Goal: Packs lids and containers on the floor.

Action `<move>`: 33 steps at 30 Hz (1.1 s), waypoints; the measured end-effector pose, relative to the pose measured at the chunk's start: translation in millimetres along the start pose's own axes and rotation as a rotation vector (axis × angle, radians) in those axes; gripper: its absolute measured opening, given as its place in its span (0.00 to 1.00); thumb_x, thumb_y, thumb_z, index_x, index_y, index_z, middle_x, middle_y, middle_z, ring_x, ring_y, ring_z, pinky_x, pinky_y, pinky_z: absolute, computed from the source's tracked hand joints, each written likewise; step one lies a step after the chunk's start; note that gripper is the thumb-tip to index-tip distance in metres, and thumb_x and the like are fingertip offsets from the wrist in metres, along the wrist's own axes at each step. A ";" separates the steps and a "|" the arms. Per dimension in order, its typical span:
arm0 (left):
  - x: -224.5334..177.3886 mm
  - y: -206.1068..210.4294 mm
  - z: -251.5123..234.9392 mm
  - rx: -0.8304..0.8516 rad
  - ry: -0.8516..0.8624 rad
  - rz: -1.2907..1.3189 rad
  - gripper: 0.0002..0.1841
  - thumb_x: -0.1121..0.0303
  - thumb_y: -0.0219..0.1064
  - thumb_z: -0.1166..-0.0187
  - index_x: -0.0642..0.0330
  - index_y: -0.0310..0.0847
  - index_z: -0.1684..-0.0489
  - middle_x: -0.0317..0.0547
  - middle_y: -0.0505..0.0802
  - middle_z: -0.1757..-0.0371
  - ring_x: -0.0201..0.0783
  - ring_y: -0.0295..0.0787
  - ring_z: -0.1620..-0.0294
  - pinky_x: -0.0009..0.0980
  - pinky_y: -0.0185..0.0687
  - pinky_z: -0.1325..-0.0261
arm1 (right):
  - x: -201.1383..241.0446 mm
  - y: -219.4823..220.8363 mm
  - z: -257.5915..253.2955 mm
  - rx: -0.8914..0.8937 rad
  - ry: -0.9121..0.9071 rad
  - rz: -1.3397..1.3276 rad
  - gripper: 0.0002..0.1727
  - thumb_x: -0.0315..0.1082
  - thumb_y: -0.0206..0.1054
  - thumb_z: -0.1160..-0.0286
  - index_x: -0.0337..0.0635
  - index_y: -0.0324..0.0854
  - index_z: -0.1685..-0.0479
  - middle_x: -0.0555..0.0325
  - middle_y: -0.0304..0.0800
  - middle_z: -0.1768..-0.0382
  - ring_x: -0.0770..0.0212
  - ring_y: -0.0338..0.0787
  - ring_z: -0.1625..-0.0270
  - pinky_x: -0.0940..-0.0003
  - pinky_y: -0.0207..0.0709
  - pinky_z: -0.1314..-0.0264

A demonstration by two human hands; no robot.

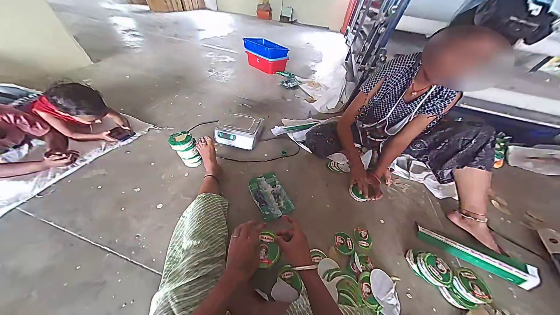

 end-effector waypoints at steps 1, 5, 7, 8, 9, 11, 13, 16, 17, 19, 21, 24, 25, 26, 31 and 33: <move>0.4 7.9 1.9 -0.025 0.132 -0.071 0.23 0.88 0.69 0.36 0.64 0.90 0.40 0.64 0.89 0.31 0.69 0.81 0.26 0.63 0.75 0.26 | 1.2 0.1 0.5 -0.001 -0.003 0.021 0.39 0.22 0.73 0.29 0.35 0.61 0.15 0.47 0.96 0.50 0.57 0.96 0.59 0.59 0.87 0.50; -11.6 22.8 12.2 0.182 0.239 -0.221 0.26 0.75 0.60 0.24 0.74 0.77 0.24 0.63 0.80 0.19 0.61 0.73 0.16 0.56 0.64 0.14 | 8.0 1.5 -1.0 0.003 0.012 0.098 0.40 0.22 0.70 0.28 0.37 0.60 0.13 0.48 0.96 0.49 0.55 0.96 0.57 0.56 0.86 0.48; -17.1 23.5 16.3 0.345 0.101 -0.229 0.36 0.58 0.57 0.18 0.77 0.61 0.14 0.66 0.69 0.12 0.61 0.60 0.09 0.53 0.50 0.08 | 9.0 3.0 -2.0 0.009 0.020 0.118 0.40 0.22 0.70 0.28 0.37 0.60 0.13 0.49 0.96 0.49 0.54 0.97 0.56 0.56 0.87 0.47; -18.1 25.1 17.5 0.371 0.061 -0.246 0.41 0.52 0.59 0.18 0.77 0.57 0.13 0.67 0.66 0.11 0.61 0.57 0.08 0.53 0.47 0.08 | 9.1 3.6 -2.4 0.008 0.021 0.138 0.39 0.23 0.70 0.27 0.38 0.60 0.13 0.49 0.97 0.48 0.54 0.97 0.55 0.55 0.86 0.46; -18.0 28.0 19.2 0.347 0.059 -0.276 0.43 0.48 0.62 0.20 0.78 0.59 0.14 0.68 0.67 0.12 0.62 0.59 0.08 0.53 0.49 0.09 | 8.1 4.4 -2.3 0.001 0.018 0.160 0.39 0.24 0.70 0.26 0.39 0.61 0.13 0.50 0.97 0.48 0.54 0.97 0.54 0.54 0.86 0.45; -17.3 32.6 22.4 0.305 0.073 -0.321 0.45 0.48 0.65 0.24 0.79 0.61 0.16 0.70 0.69 0.13 0.64 0.62 0.10 0.55 0.53 0.10 | 2.0 6.0 -1.5 -0.040 0.006 0.195 0.37 0.27 0.72 0.26 0.42 0.65 0.13 0.52 0.97 0.48 0.52 0.97 0.54 0.50 0.85 0.45; -14.0 37.3 24.2 0.261 0.099 -0.357 0.45 0.48 0.65 0.25 0.79 0.64 0.17 0.70 0.71 0.14 0.65 0.64 0.12 0.56 0.56 0.12 | -10.4 6.6 -2.9 -0.111 -0.026 0.141 0.37 0.28 0.75 0.29 0.38 0.69 0.16 0.49 0.96 0.49 0.51 0.95 0.54 0.51 0.86 0.47; -9.4 42.6 25.5 0.169 0.152 -0.376 0.47 0.46 0.71 0.32 0.79 0.69 0.20 0.72 0.75 0.18 0.67 0.70 0.15 0.58 0.62 0.15 | -23.4 4.8 -7.8 -0.101 0.028 -0.146 0.37 0.24 0.76 0.31 0.30 0.66 0.19 0.45 0.93 0.53 0.59 0.93 0.57 0.62 0.85 0.49; -8.1 44.7 26.1 0.148 0.164 -0.380 0.48 0.46 0.74 0.36 0.78 0.71 0.21 0.73 0.76 0.19 0.67 0.72 0.16 0.59 0.64 0.16 | -26.0 4.9 -8.0 -0.097 0.059 -0.219 0.37 0.23 0.75 0.31 0.29 0.66 0.19 0.45 0.94 0.54 0.61 0.93 0.57 0.64 0.85 0.49; -7.8 47.8 26.4 0.145 0.156 -0.382 0.51 0.47 0.80 0.45 0.75 0.72 0.21 0.73 0.76 0.19 0.68 0.72 0.17 0.60 0.64 0.17 | -30.4 6.5 -7.4 -0.114 0.094 -0.290 0.33 0.23 0.73 0.28 0.29 0.68 0.21 0.46 0.94 0.55 0.64 0.92 0.58 0.66 0.84 0.49; -11.7 49.9 26.3 0.139 0.139 -0.386 0.54 0.51 0.88 0.56 0.71 0.74 0.21 0.75 0.75 0.18 0.69 0.71 0.17 0.61 0.64 0.17 | -33.2 8.6 -6.6 -0.151 0.106 -0.292 0.28 0.24 0.70 0.24 0.30 0.71 0.24 0.48 0.94 0.55 0.64 0.91 0.59 0.66 0.83 0.51; -14.6 53.0 27.4 0.100 0.131 -0.417 0.56 0.50 0.91 0.67 0.59 0.79 0.22 0.77 0.76 0.20 0.73 0.73 0.20 0.64 0.68 0.21 | -38.3 11.8 -4.6 -0.191 0.127 -0.246 0.24 0.27 0.68 0.20 0.32 0.74 0.25 0.45 0.94 0.54 0.60 0.91 0.59 0.61 0.83 0.51; -17.2 52.0 26.2 0.139 0.098 -0.409 0.56 0.48 0.91 0.65 0.54 0.78 0.20 0.79 0.73 0.19 0.75 0.70 0.18 0.66 0.65 0.20 | -39.5 12.6 -4.1 -0.203 0.126 -0.245 0.23 0.26 0.66 0.19 0.31 0.74 0.25 0.43 0.93 0.52 0.59 0.91 0.58 0.60 0.83 0.51; -21.4 48.8 23.1 0.227 0.042 -0.384 0.55 0.46 0.90 0.61 0.48 0.76 0.17 0.81 0.67 0.15 0.79 0.62 0.15 0.69 0.58 0.17 | -39.8 12.4 -3.4 -0.209 0.127 -0.259 0.22 0.25 0.63 0.17 0.31 0.73 0.24 0.41 0.92 0.49 0.58 0.91 0.57 0.60 0.83 0.50; -25.7 5.7 -6.7 0.791 -0.167 -0.037 0.51 0.35 0.74 0.35 0.31 0.55 0.06 0.73 0.33 0.06 0.77 0.13 0.08 0.78 0.11 0.16 | -33.6 2.5 -2.1 -0.172 0.213 -0.507 0.23 0.32 0.45 0.05 0.30 0.60 0.17 0.42 0.91 0.50 0.60 0.92 0.58 0.64 0.84 0.54; -19.5 -12.2 -16.0 0.623 -0.179 0.178 0.35 0.51 0.61 0.18 0.44 0.61 0.08 0.69 0.43 0.05 0.74 0.18 0.06 0.79 0.09 0.17 | -32.7 -3.5 -5.2 -0.170 0.260 -0.582 0.25 0.35 0.41 0.03 0.31 0.56 0.14 0.39 0.90 0.44 0.58 0.93 0.52 0.62 0.84 0.50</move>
Point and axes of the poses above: each hand's wrist, its own z-axis away from the middle knuckle, its own y-axis out of the palm, x = y × z, the point moved 2 cm from there along -z, towards the middle knuckle
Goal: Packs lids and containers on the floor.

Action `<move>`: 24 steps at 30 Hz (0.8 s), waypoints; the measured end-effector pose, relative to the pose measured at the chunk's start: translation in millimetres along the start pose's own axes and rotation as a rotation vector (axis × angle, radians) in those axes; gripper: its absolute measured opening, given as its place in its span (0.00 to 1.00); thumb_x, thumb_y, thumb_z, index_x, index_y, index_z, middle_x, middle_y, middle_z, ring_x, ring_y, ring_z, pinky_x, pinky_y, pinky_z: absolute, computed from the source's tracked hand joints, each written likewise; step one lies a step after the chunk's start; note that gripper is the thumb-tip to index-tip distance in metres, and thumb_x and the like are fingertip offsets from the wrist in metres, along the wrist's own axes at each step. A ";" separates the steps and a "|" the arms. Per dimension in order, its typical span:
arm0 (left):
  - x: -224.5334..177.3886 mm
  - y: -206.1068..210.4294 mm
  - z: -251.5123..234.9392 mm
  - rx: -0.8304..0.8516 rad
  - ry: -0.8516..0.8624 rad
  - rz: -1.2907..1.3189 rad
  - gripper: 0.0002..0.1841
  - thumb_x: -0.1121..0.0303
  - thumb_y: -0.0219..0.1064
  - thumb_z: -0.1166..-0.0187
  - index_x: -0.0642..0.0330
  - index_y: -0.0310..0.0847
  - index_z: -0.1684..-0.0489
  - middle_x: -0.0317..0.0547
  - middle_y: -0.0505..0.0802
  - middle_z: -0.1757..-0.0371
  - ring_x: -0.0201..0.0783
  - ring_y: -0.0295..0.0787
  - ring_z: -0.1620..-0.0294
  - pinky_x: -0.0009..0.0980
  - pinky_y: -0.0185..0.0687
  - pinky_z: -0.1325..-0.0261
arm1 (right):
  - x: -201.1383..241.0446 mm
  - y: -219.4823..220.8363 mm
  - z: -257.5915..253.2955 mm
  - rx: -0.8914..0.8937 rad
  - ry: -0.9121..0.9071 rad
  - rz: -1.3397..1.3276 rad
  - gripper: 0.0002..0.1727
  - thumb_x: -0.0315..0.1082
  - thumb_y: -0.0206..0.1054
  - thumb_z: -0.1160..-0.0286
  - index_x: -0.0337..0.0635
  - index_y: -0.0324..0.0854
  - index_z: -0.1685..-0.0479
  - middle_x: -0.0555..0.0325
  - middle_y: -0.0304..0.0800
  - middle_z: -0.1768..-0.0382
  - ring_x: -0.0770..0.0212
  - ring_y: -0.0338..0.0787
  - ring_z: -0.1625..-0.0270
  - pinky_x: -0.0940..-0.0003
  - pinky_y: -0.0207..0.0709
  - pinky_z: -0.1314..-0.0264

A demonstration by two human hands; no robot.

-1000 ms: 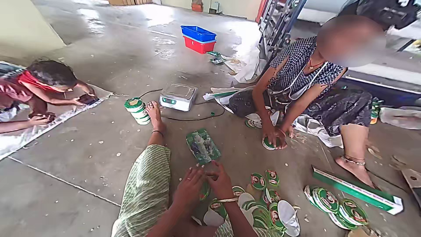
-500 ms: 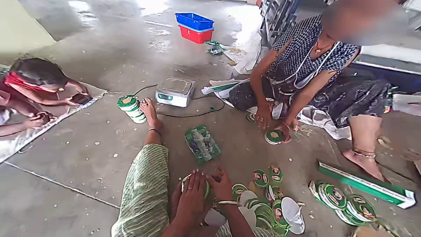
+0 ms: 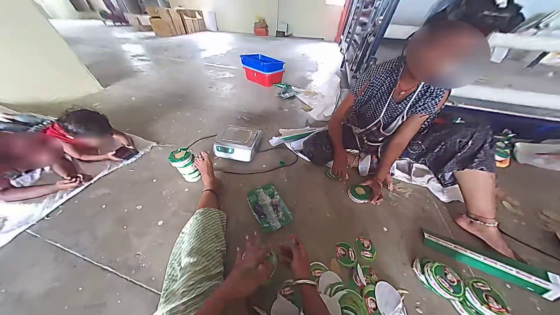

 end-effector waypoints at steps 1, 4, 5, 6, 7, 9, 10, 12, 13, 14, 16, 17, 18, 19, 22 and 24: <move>1.0 -5.0 0.5 -0.120 0.038 0.004 0.32 0.55 0.53 0.13 0.50 0.60 0.08 0.68 0.47 0.05 0.73 0.22 0.06 0.79 0.10 0.16 | -1.5 -0.7 -0.2 -0.016 0.023 -0.031 0.26 0.36 0.39 0.03 0.32 0.54 0.13 0.39 0.90 0.43 0.57 0.92 0.50 0.61 0.83 0.50; 5.0 6.8 -9.3 -0.297 0.100 -0.219 0.31 0.62 0.45 0.11 0.66 0.56 0.09 0.65 0.57 0.07 0.67 0.38 0.04 0.73 0.22 0.11 | -8.6 -0.1 1.8 -0.020 0.069 -0.084 0.27 0.39 0.36 0.02 0.32 0.53 0.12 0.38 0.87 0.36 0.54 0.90 0.42 0.60 0.81 0.42; 5.0 15.0 -16.2 -0.270 0.098 -0.296 0.31 0.63 0.46 0.11 0.68 0.55 0.09 0.63 0.58 0.06 0.63 0.40 0.04 0.70 0.23 0.10 | -6.5 2.1 1.2 -0.015 0.070 -0.093 0.28 0.40 0.35 0.02 0.32 0.53 0.12 0.37 0.86 0.35 0.53 0.89 0.41 0.60 0.80 0.41; 3.9 23.6 -21.8 -0.211 0.077 -0.364 0.32 0.63 0.46 0.11 0.68 0.53 0.08 0.59 0.57 0.05 0.59 0.39 0.03 0.67 0.21 0.09 | -5.7 4.8 1.0 -0.016 0.067 -0.100 0.28 0.39 0.34 0.02 0.32 0.52 0.12 0.36 0.85 0.35 0.53 0.89 0.41 0.60 0.80 0.41; 0.8 31.8 -26.1 -0.151 0.048 -0.412 0.31 0.64 0.46 0.11 0.67 0.53 0.08 0.56 0.56 0.05 0.56 0.38 0.03 0.66 0.19 0.08 | -6.3 7.1 0.6 -0.020 0.059 -0.103 0.27 0.38 0.34 0.02 0.31 0.52 0.12 0.36 0.85 0.36 0.53 0.89 0.42 0.60 0.80 0.41; -8.2 42.6 -32.7 -0.040 -0.026 -0.473 0.31 0.65 0.46 0.09 0.63 0.51 0.06 0.53 0.53 0.04 0.53 0.35 0.02 0.66 0.14 0.09 | -10.3 9.4 0.3 -0.021 0.021 -0.091 0.28 0.38 0.33 0.02 0.30 0.52 0.12 0.34 0.83 0.33 0.52 0.88 0.39 0.59 0.79 0.39; -8.9 47.2 -35.4 -0.040 -0.031 -0.495 0.30 0.65 0.47 0.10 0.59 0.53 0.06 0.52 0.55 0.04 0.54 0.36 0.02 0.67 0.15 0.09 | -14.3 9.8 -0.7 0.001 -0.010 -0.085 0.29 0.39 0.31 0.02 0.30 0.51 0.11 0.33 0.79 0.28 0.53 0.85 0.33 0.60 0.77 0.34; -3.7 55.9 -37.6 -0.124 0.030 -0.525 0.28 0.62 0.48 0.11 0.52 0.64 0.09 0.53 0.63 0.07 0.59 0.45 0.04 0.73 0.22 0.12 | -25.3 10.2 -1.6 0.082 -0.076 -0.130 0.33 0.44 0.26 0.04 0.31 0.46 0.08 0.36 0.60 0.12 0.53 0.67 0.13 0.61 0.60 0.13; -0.4 58.4 -38.3 -0.145 0.043 -0.522 0.28 0.61 0.48 0.11 0.47 0.66 0.10 0.52 0.64 0.07 0.60 0.46 0.04 0.75 0.24 0.13 | -26.9 12.4 0.6 0.109 -0.108 -0.178 0.35 0.45 0.24 0.05 0.30 0.44 0.08 0.37 0.53 0.09 0.55 0.60 0.09 0.63 0.53 0.09; 2.5 58.7 -38.8 -0.163 0.048 -0.511 0.27 0.60 0.48 0.11 0.43 0.68 0.12 0.51 0.66 0.08 0.60 0.48 0.05 0.76 0.26 0.13 | -26.4 15.5 3.2 0.122 -0.125 -0.231 0.36 0.46 0.22 0.06 0.29 0.43 0.08 0.38 0.51 0.08 0.57 0.58 0.09 0.65 0.51 0.09; 7.7 57.8 -38.2 -0.221 0.080 -0.473 0.26 0.58 0.50 0.13 0.40 0.73 0.15 0.52 0.71 0.11 0.65 0.54 0.07 0.79 0.34 0.17 | -29.0 19.9 3.2 0.165 -0.086 -0.379 0.39 0.51 0.17 0.08 0.33 0.37 0.07 0.42 0.56 0.10 0.62 0.64 0.13 0.70 0.59 0.15; 10.6 59.2 -38.2 -0.275 0.110 -0.470 0.26 0.58 0.53 0.15 0.40 0.76 0.17 0.53 0.75 0.13 0.68 0.59 0.10 0.81 0.42 0.20 | -32.4 19.9 1.3 0.176 -0.061 -0.437 0.40 0.54 0.16 0.09 0.35 0.37 0.06 0.44 0.59 0.12 0.64 0.68 0.16 0.71 0.64 0.18; 12.9 60.6 -37.9 -0.313 0.129 -0.478 0.26 0.57 0.56 0.17 0.41 0.78 0.19 0.53 0.77 0.15 0.69 0.62 0.12 0.82 0.49 0.23 | -35.3 19.5 0.3 0.171 -0.045 -0.474 0.41 0.56 0.16 0.09 0.36 0.37 0.07 0.46 0.62 0.13 0.65 0.70 0.18 0.71 0.67 0.20; 13.8 61.5 -37.5 -0.329 0.135 -0.490 0.28 0.54 0.59 0.20 0.43 0.78 0.18 0.54 0.77 0.15 0.69 0.63 0.12 0.81 0.54 0.26 | -36.9 17.8 0.5 0.164 -0.042 -0.492 0.40 0.56 0.18 0.09 0.35 0.37 0.07 0.46 0.61 0.13 0.66 0.70 0.18 0.71 0.67 0.20; 9.4 51.2 -35.8 -0.230 0.087 -0.455 0.48 0.39 0.62 0.27 0.61 0.59 0.09 0.60 0.64 0.08 0.65 0.50 0.06 0.77 0.47 0.19 | -34.1 14.9 -1.4 0.163 -0.019 -0.506 0.41 0.57 0.18 0.11 0.36 0.32 0.07 0.44 0.69 0.18 0.64 0.79 0.24 0.68 0.75 0.27; 11.7 39.2 -30.2 -0.168 0.124 -0.273 0.63 0.31 0.68 0.36 0.74 0.46 0.08 0.69 0.53 0.07 0.66 0.38 0.04 0.77 0.28 0.14 | -35.1 10.1 -8.1 0.224 0.031 -0.585 0.46 0.63 0.10 0.16 0.36 0.23 0.08 0.38 0.62 0.13 0.57 0.75 0.18 0.65 0.72 0.22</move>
Point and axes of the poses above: each hand's wrist, its own z-axis away from the middle knuckle, its own y-axis out of the palm, x = y × z, the point moved 2 cm from there along -z, towards the middle knuckle
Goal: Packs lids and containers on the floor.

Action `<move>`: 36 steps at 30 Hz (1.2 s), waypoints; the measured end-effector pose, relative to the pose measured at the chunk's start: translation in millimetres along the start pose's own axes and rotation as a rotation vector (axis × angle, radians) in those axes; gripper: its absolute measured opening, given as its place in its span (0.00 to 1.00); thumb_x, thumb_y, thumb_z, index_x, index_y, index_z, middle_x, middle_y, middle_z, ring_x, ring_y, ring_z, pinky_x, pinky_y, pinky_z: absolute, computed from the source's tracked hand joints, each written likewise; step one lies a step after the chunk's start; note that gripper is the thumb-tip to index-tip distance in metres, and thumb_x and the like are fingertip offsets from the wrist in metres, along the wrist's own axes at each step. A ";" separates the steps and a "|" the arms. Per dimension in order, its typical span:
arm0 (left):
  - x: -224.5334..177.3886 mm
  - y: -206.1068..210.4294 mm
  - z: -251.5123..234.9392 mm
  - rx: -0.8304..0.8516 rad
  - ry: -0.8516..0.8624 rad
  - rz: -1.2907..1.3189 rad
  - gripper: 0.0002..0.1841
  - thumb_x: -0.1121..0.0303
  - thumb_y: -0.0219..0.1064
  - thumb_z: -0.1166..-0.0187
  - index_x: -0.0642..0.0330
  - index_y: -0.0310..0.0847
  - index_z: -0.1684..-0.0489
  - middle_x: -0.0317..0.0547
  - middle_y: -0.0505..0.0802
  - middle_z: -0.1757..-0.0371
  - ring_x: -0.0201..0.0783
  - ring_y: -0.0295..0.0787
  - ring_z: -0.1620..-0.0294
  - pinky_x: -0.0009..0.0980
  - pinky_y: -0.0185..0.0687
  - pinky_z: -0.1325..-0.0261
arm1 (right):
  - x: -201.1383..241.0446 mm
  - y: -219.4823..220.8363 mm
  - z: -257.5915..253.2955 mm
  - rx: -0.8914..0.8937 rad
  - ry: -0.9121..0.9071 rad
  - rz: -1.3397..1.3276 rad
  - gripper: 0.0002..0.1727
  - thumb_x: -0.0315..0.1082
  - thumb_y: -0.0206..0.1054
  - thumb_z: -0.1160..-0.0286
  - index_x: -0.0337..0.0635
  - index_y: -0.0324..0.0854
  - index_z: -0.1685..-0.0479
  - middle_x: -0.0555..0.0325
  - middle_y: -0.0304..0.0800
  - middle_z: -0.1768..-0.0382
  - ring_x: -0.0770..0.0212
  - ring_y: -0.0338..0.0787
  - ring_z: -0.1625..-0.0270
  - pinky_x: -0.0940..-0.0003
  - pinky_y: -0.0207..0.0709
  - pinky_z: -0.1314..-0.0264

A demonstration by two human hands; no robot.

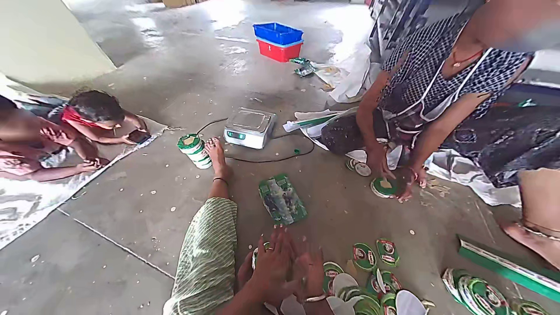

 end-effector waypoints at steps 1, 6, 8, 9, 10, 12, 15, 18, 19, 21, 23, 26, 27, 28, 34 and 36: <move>4.7 -4.0 3.6 -0.031 0.043 0.099 0.69 0.31 0.73 0.42 0.79 0.42 0.09 0.75 0.51 0.08 0.69 0.37 0.05 0.77 0.25 0.13 | 2.4 -2.3 -3.5 -0.031 0.015 -0.036 0.47 0.65 0.09 0.16 0.35 0.24 0.08 0.37 0.64 0.14 0.54 0.78 0.20 0.63 0.73 0.24; 0.9 -23.7 22.5 0.119 -0.144 0.076 0.74 0.54 0.91 0.56 0.62 0.36 0.04 0.71 0.57 0.09 0.69 0.51 0.08 0.66 0.53 0.14 | 8.0 -6.3 -0.6 -0.169 0.006 -0.056 0.43 0.63 0.15 0.11 0.39 0.35 0.09 0.36 0.79 0.27 0.51 0.89 0.35 0.61 0.82 0.39; 0.3 -21.6 20.7 0.095 -0.181 0.039 0.71 0.61 0.90 0.56 0.57 0.39 0.04 0.69 0.68 0.14 0.69 0.63 0.14 0.65 0.65 0.20 | 10.1 -6.9 2.3 -0.189 -0.002 -0.047 0.40 0.60 0.18 0.09 0.39 0.39 0.10 0.37 0.81 0.30 0.51 0.90 0.38 0.61 0.82 0.41; 0.6 -21.5 18.9 0.087 -0.180 0.032 0.71 0.61 0.90 0.56 0.56 0.38 0.03 0.69 0.70 0.15 0.68 0.65 0.15 0.65 0.66 0.20 | 11.4 -6.4 3.0 -0.202 -0.008 -0.048 0.38 0.59 0.20 0.08 0.40 0.43 0.12 0.39 0.83 0.33 0.52 0.91 0.40 0.61 0.83 0.43; -1.5 -23.4 17.5 0.080 -0.170 0.038 0.72 0.62 0.91 0.57 0.55 0.37 0.03 0.69 0.70 0.16 0.68 0.65 0.15 0.64 0.66 0.20 | 14.2 -4.6 4.7 -0.210 -0.021 -0.046 0.37 0.58 0.22 0.06 0.39 0.44 0.13 0.40 0.85 0.35 0.53 0.92 0.42 0.62 0.83 0.44; -13.0 -30.9 18.1 0.008 -0.088 0.096 0.74 0.62 0.92 0.59 0.57 0.37 0.04 0.69 0.72 0.18 0.68 0.68 0.17 0.62 0.67 0.20 | 21.9 -0.3 11.6 -0.176 -0.085 -0.047 0.34 0.53 0.24 0.04 0.36 0.44 0.13 0.42 0.87 0.38 0.56 0.93 0.44 0.65 0.83 0.43; -44.4 -45.2 18.0 -0.159 0.172 0.217 0.72 0.58 0.92 0.62 0.71 0.43 0.07 0.71 0.77 0.22 0.67 0.75 0.22 0.60 0.70 0.20 | 26.1 0.0 27.3 0.110 -0.172 -0.153 0.32 0.52 0.25 0.08 0.43 0.62 0.21 0.57 0.93 0.40 0.62 0.93 0.40 0.62 0.86 0.39; -65.2 -57.9 3.8 -0.185 0.294 0.320 0.80 0.47 0.93 0.68 0.74 0.39 0.07 0.74 0.63 0.12 0.69 0.60 0.11 0.66 0.56 0.14 | 37.0 6.2 44.5 0.099 -0.151 -0.332 0.35 0.58 0.29 0.12 0.47 0.79 0.40 0.61 0.95 0.57 0.66 0.94 0.53 0.64 0.88 0.51; -63.3 -64.2 -2.8 -0.212 0.281 0.416 0.79 0.49 0.92 0.67 0.75 0.38 0.07 0.75 0.57 0.09 0.69 0.54 0.09 0.66 0.52 0.12 | 38.5 -0.9 41.9 0.101 -0.180 -0.388 0.31 0.56 0.36 0.14 0.49 0.84 0.46 0.61 0.96 0.58 0.65 0.96 0.54 0.63 0.89 0.52; -41.1 -76.8 -15.7 -0.331 0.198 0.549 0.65 0.54 0.87 0.48 0.74 0.45 0.09 0.72 0.62 0.11 0.64 0.58 0.10 0.60 0.57 0.11 | 55.1 -10.5 30.7 0.023 -0.227 -0.363 0.27 0.51 0.38 0.14 0.49 0.84 0.51 0.59 0.97 0.61 0.63 0.96 0.58 0.62 0.90 0.56; -1.7 -76.0 -17.2 -0.431 0.079 0.496 0.43 0.56 0.73 0.29 0.75 0.62 0.16 0.70 0.75 0.18 0.62 0.68 0.15 0.58 0.63 0.15 | 85.2 -19.8 7.9 -0.111 -0.322 -0.101 0.25 0.43 0.33 0.10 0.45 0.75 0.37 0.58 0.94 0.57 0.65 0.94 0.58 0.65 0.89 0.58; 56.1 -50.5 1.1 -0.235 -0.070 0.374 0.35 0.53 0.71 0.25 0.71 0.75 0.23 0.73 0.74 0.18 0.72 0.63 0.14 0.68 0.55 0.15 | 128.0 -35.0 -44.9 -0.335 -0.422 0.652 0.34 0.32 0.45 0.09 0.41 0.39 0.05 0.42 0.69 0.19 0.56 0.80 0.31 0.59 0.78 0.35; 70.0 -34.8 9.4 -0.183 -0.078 0.347 0.39 0.49 0.74 0.30 0.71 0.76 0.24 0.74 0.74 0.18 0.73 0.62 0.14 0.68 0.55 0.15 | 137.3 -33.2 -62.8 -0.424 -0.415 0.876 0.42 0.30 0.54 0.12 0.38 0.32 0.04 0.31 0.58 0.13 0.42 0.73 0.22 0.47 0.72 0.27; 80.0 -18.8 17.4 -0.154 -0.070 0.313 0.44 0.44 0.77 0.36 0.70 0.77 0.24 0.73 0.74 0.18 0.73 0.62 0.14 0.68 0.57 0.16 | 140.4 -33.6 -82.3 -0.532 -0.400 1.120 0.48 0.31 0.63 0.17 0.36 0.32 0.04 0.25 0.57 0.14 0.31 0.70 0.19 0.38 0.68 0.23; 97.6 22.7 34.2 -0.286 0.038 0.230 0.56 0.31 0.82 0.60 0.63 0.82 0.28 0.71 0.80 0.22 0.74 0.69 0.18 0.74 0.56 0.18 | 66.9 -86.9 -152.2 -0.726 -0.187 1.954 0.45 0.48 0.66 0.20 0.44 0.51 0.05 0.37 0.56 0.09 0.22 0.52 0.10 0.13 0.55 0.28; 99.1 23.4 35.3 -0.313 0.062 0.214 0.57 0.26 0.79 0.61 0.61 0.83 0.30 0.68 0.81 0.23 0.72 0.71 0.18 0.77 0.53 0.19 | 69.5 -90.7 -144.6 -0.678 -0.251 1.932 0.46 0.51 0.65 0.19 0.42 0.50 0.05 0.35 0.52 0.08 0.24 0.50 0.09 0.15 0.55 0.26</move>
Point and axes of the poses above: each hand's wrist, its own z-axis away from the middle knuckle, its own y-axis out of the palm, x = y × z, the point moved 2 cm from there along -z, towards the middle knuckle
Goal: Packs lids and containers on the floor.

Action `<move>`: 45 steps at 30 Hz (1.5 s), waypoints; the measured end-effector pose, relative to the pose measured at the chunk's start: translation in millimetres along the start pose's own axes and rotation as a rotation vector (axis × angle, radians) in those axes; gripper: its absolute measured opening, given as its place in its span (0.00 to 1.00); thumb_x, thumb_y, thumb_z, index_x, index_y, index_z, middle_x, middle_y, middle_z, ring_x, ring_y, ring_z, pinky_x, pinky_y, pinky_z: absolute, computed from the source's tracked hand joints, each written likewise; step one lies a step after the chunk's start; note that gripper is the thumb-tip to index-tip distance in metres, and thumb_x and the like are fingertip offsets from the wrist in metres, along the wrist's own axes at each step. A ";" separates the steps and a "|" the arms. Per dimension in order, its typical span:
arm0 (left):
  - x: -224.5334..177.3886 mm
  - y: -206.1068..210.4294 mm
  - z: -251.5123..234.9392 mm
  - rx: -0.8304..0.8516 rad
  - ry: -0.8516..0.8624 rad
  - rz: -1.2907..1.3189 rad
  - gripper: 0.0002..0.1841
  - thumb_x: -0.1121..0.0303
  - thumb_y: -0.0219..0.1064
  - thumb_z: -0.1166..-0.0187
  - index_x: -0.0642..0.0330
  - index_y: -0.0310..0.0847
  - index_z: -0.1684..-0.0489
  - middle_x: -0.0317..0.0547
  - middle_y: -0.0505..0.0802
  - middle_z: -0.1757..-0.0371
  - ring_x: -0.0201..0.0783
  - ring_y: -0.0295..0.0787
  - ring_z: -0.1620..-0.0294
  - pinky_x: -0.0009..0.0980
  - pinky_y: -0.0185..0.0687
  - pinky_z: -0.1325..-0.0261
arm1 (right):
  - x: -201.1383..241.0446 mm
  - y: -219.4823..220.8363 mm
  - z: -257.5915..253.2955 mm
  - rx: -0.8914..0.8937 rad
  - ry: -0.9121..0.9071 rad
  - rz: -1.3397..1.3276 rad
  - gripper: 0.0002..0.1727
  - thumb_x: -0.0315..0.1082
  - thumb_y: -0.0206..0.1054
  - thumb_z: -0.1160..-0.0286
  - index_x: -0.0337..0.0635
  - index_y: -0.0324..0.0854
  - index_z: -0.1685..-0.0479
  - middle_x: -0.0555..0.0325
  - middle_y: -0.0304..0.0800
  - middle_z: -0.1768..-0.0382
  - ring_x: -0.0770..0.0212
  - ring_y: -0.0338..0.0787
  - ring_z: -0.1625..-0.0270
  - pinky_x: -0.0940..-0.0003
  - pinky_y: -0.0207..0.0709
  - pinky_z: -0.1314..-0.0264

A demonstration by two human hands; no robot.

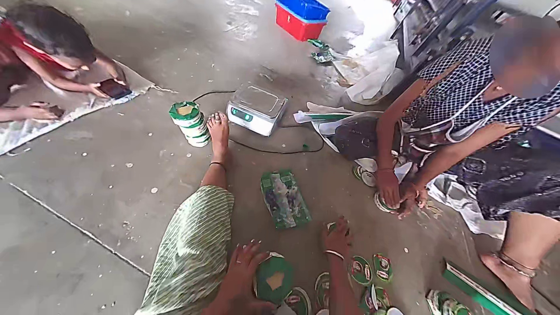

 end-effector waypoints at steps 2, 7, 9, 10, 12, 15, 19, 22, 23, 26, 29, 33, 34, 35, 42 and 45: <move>2.4 1.7 0.4 -0.007 0.017 -0.001 0.58 0.25 0.79 0.63 0.59 0.83 0.29 0.67 0.80 0.21 0.72 0.70 0.17 0.78 0.51 0.20 | -5.8 -16.6 8.6 -0.023 -0.122 -0.135 0.43 0.44 0.67 0.21 0.35 0.55 0.08 0.27 0.49 0.09 0.23 0.50 0.09 0.14 0.50 0.23; 7.5 13.7 5.1 -0.058 0.028 0.130 0.58 0.36 0.87 0.67 0.62 0.79 0.27 0.67 0.81 0.22 0.72 0.68 0.17 0.80 0.50 0.21 | 22.1 -58.2 115.0 0.109 -0.624 -0.495 0.32 0.26 0.62 0.42 0.20 0.76 0.31 0.18 0.70 0.24 0.19 0.70 0.22 0.27 0.63 0.23; 11.1 16.6 3.9 -0.064 0.046 0.199 0.58 0.40 0.89 0.67 0.67 0.77 0.27 0.66 0.82 0.23 0.71 0.68 0.16 0.79 0.50 0.20 | 31.1 -63.6 163.8 0.202 -0.690 -0.537 0.29 0.23 0.61 0.46 0.27 0.81 0.36 0.19 0.68 0.22 0.14 0.64 0.19 0.19 0.59 0.27; 12.0 17.7 3.4 -0.063 0.048 0.232 0.58 0.42 0.90 0.67 0.69 0.77 0.27 0.66 0.82 0.23 0.71 0.67 0.15 0.79 0.49 0.19 | 33.4 -64.0 180.2 0.215 -0.689 -0.525 0.30 0.20 0.60 0.47 0.29 0.83 0.36 0.19 0.67 0.21 0.13 0.61 0.18 0.15 0.55 0.27; 12.4 19.4 2.8 -0.069 0.051 0.271 0.59 0.43 0.90 0.66 0.71 0.75 0.26 0.64 0.82 0.23 0.69 0.68 0.15 0.77 0.48 0.18 | 37.9 -62.3 190.6 0.187 -0.676 -0.460 0.32 0.16 0.61 0.51 0.32 0.84 0.35 0.18 0.65 0.19 0.11 0.57 0.17 0.12 0.53 0.29; 11.5 19.8 4.7 -0.058 0.014 0.288 0.61 0.43 0.90 0.65 0.70 0.73 0.23 0.60 0.83 0.22 0.65 0.68 0.15 0.74 0.45 0.15 | 35.3 -52.1 189.1 0.102 -0.662 -0.287 0.36 0.14 0.65 0.54 0.38 0.86 0.33 0.20 0.67 0.20 0.11 0.61 0.18 0.12 0.56 0.30; 14.6 18.0 2.2 -0.014 -0.037 0.277 0.62 0.41 0.91 0.65 0.66 0.72 0.20 0.57 0.82 0.21 0.60 0.68 0.14 0.70 0.43 0.12 | 21.2 -40.2 236.4 0.120 -0.542 -0.205 0.37 0.14 0.66 0.48 0.38 0.83 0.27 0.19 0.66 0.19 0.11 0.61 0.18 0.13 0.52 0.25; 15.1 19.7 3.6 -0.001 -0.036 0.291 0.61 0.41 0.90 0.63 0.64 0.71 0.19 0.54 0.82 0.20 0.58 0.68 0.13 0.70 0.42 0.12 | 18.8 -39.0 264.7 0.086 -0.536 -0.303 0.31 0.22 0.64 0.48 0.32 0.86 0.34 0.11 0.64 0.22 0.04 0.57 0.21 0.09 0.47 0.28; 15.5 19.5 2.7 -0.009 -0.034 0.297 0.61 0.41 0.90 0.63 0.64 0.72 0.19 0.54 0.82 0.20 0.58 0.69 0.14 0.71 0.42 0.12 | 22.8 -42.2 260.7 0.051 -0.554 -0.331 0.31 0.26 0.63 0.48 0.30 0.85 0.35 0.10 0.62 0.22 0.03 0.58 0.22 0.09 0.50 0.31; 15.8 21.3 4.2 0.024 -0.068 0.316 0.61 0.42 0.90 0.63 0.61 0.70 0.17 0.51 0.81 0.19 0.55 0.67 0.12 0.69 0.38 0.10 | 40.2 -54.2 231.8 0.063 -0.488 -0.231 0.38 0.16 0.64 0.47 0.37 0.79 0.24 0.15 0.53 0.15 0.08 0.51 0.16 0.13 0.47 0.23; 16.5 17.2 4.7 0.047 -0.071 0.320 0.61 0.44 0.91 0.63 0.62 0.70 0.17 0.53 0.81 0.19 0.57 0.67 0.13 0.69 0.36 0.10 | 42.8 -39.7 237.4 0.017 -0.423 -0.073 0.43 0.11 0.67 0.48 0.46 0.79 0.21 0.18 0.56 0.15 0.10 0.51 0.15 0.11 0.43 0.23; 15.3 17.7 1.7 0.062 -0.086 0.330 0.61 0.44 0.91 0.62 0.61 0.70 0.17 0.51 0.81 0.19 0.53 0.67 0.12 0.67 0.35 0.09 | 41.9 -36.9 285.6 -0.038 -0.494 -0.158 0.29 0.19 0.65 0.44 0.31 0.86 0.34 0.11 0.63 0.22 0.03 0.58 0.22 0.11 0.48 0.26; 14.8 17.0 1.9 0.065 -0.092 0.333 0.61 0.44 0.91 0.61 0.61 0.69 0.16 0.50 0.81 0.19 0.52 0.67 0.12 0.67 0.35 0.09 | 46.7 -38.8 285.9 -0.054 -0.536 -0.202 0.28 0.26 0.62 0.45 0.30 0.86 0.38 0.10 0.63 0.22 0.03 0.58 0.22 0.11 0.48 0.27; 13.9 16.6 2.4 0.060 -0.092 0.336 0.60 0.46 0.91 0.60 0.60 0.69 0.17 0.50 0.81 0.19 0.52 0.67 0.12 0.67 0.35 0.09 | 53.3 -40.1 280.1 -0.063 -0.546 -0.249 0.28 0.29 0.61 0.44 0.29 0.86 0.38 0.13 0.62 0.20 0.05 0.57 0.20 0.13 0.48 0.26; -28.6 -32.5 -12.6 0.281 -0.331 0.336 0.25 0.71 0.57 0.14 0.65 0.71 0.18 0.51 0.77 0.15 0.51 0.60 0.08 0.57 0.30 0.06 | 98.5 -33.5 264.6 -0.136 -0.666 0.190 0.33 0.50 0.55 0.21 0.41 0.79 0.22 0.32 0.72 0.18 0.19 0.63 0.15 0.09 0.44 0.26; -14.8 -13.5 -5.8 0.194 -0.274 0.350 0.33 0.67 0.71 0.29 0.63 0.73 0.19 0.50 0.80 0.17 0.51 0.62 0.09 0.59 0.32 0.06 | 81.5 -46.5 294.6 -0.121 -0.702 0.167 0.29 0.51 0.58 0.25 0.45 0.88 0.32 0.31 0.76 0.22 0.16 0.66 0.18 0.08 0.45 0.28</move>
Point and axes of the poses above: each hand's wrist, its own z-axis away from the middle knuckle, its own y-axis out of the palm, x = y × z, the point moved 2 cm from there along -z, towards the middle knuckle
